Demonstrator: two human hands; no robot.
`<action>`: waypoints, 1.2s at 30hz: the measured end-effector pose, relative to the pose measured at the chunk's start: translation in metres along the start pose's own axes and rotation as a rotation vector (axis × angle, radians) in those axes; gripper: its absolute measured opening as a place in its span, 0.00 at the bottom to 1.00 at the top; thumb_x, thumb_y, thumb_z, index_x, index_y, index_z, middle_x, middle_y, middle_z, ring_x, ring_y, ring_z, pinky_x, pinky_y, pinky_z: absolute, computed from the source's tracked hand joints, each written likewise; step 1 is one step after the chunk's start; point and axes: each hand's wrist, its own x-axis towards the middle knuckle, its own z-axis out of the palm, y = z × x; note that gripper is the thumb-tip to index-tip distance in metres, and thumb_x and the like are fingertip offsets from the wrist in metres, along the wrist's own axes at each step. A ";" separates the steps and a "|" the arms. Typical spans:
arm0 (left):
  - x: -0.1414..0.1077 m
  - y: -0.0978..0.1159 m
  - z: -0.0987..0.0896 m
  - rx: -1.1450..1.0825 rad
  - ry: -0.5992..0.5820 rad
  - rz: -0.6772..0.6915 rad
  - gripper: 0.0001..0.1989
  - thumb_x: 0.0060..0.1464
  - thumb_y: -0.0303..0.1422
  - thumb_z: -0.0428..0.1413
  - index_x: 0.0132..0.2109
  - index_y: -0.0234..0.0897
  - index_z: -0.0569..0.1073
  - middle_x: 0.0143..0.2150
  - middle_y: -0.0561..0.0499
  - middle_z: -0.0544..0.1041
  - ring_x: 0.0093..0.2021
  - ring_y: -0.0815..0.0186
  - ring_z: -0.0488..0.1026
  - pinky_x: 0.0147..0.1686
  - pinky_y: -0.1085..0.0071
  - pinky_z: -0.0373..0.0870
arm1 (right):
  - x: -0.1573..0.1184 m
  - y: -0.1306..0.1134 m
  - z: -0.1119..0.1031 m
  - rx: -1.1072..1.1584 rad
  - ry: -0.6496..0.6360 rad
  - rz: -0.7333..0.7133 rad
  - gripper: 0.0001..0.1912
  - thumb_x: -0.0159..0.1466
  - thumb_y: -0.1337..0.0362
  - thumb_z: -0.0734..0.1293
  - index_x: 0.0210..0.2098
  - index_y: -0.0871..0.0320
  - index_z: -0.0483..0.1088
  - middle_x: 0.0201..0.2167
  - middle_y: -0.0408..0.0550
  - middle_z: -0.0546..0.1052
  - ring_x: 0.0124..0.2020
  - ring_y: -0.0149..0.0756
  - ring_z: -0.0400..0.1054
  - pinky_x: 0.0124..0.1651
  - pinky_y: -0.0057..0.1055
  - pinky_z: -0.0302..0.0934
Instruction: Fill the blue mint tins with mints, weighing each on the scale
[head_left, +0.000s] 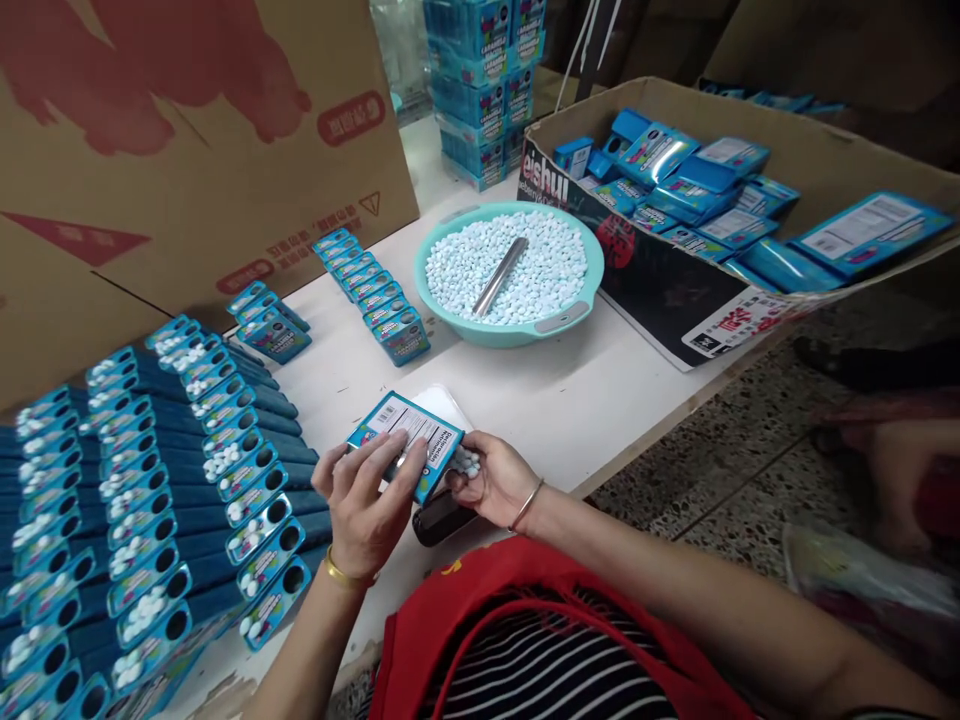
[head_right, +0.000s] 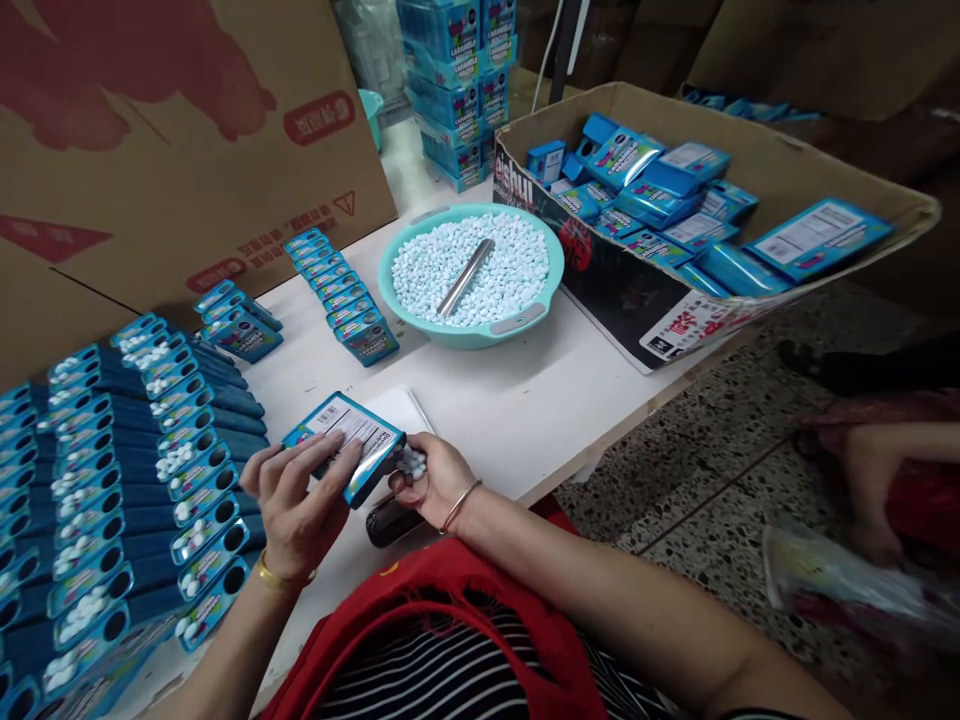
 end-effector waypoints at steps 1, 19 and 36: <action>-0.003 0.000 0.002 -0.029 -0.025 -0.028 0.20 0.50 0.21 0.56 0.50 0.43 0.72 0.45 0.47 0.77 0.46 0.60 0.71 0.50 0.58 0.58 | 0.001 0.000 -0.001 -0.001 -0.001 -0.003 0.12 0.63 0.68 0.55 0.27 0.62 0.64 0.14 0.40 0.67 0.11 0.24 0.60 0.11 0.19 0.43; -0.020 -0.001 0.040 -0.629 -0.064 -0.724 0.26 0.49 0.37 0.61 0.54 0.37 0.65 0.50 0.45 0.72 0.50 0.59 0.70 0.49 0.61 0.68 | -0.017 -0.015 -0.040 -0.016 0.025 -0.134 0.12 0.63 0.70 0.57 0.32 0.66 0.72 0.24 0.51 0.78 0.25 0.31 0.73 0.23 0.20 0.65; 0.000 0.118 0.039 -0.379 -0.524 0.004 0.11 0.63 0.28 0.41 0.39 0.32 0.68 0.36 0.45 0.70 0.34 0.66 0.68 0.30 0.70 0.68 | -0.052 0.006 -0.086 -0.008 0.168 -0.042 0.06 0.57 0.66 0.67 0.33 0.59 0.75 0.39 0.48 0.80 0.50 0.39 0.71 0.51 0.35 0.68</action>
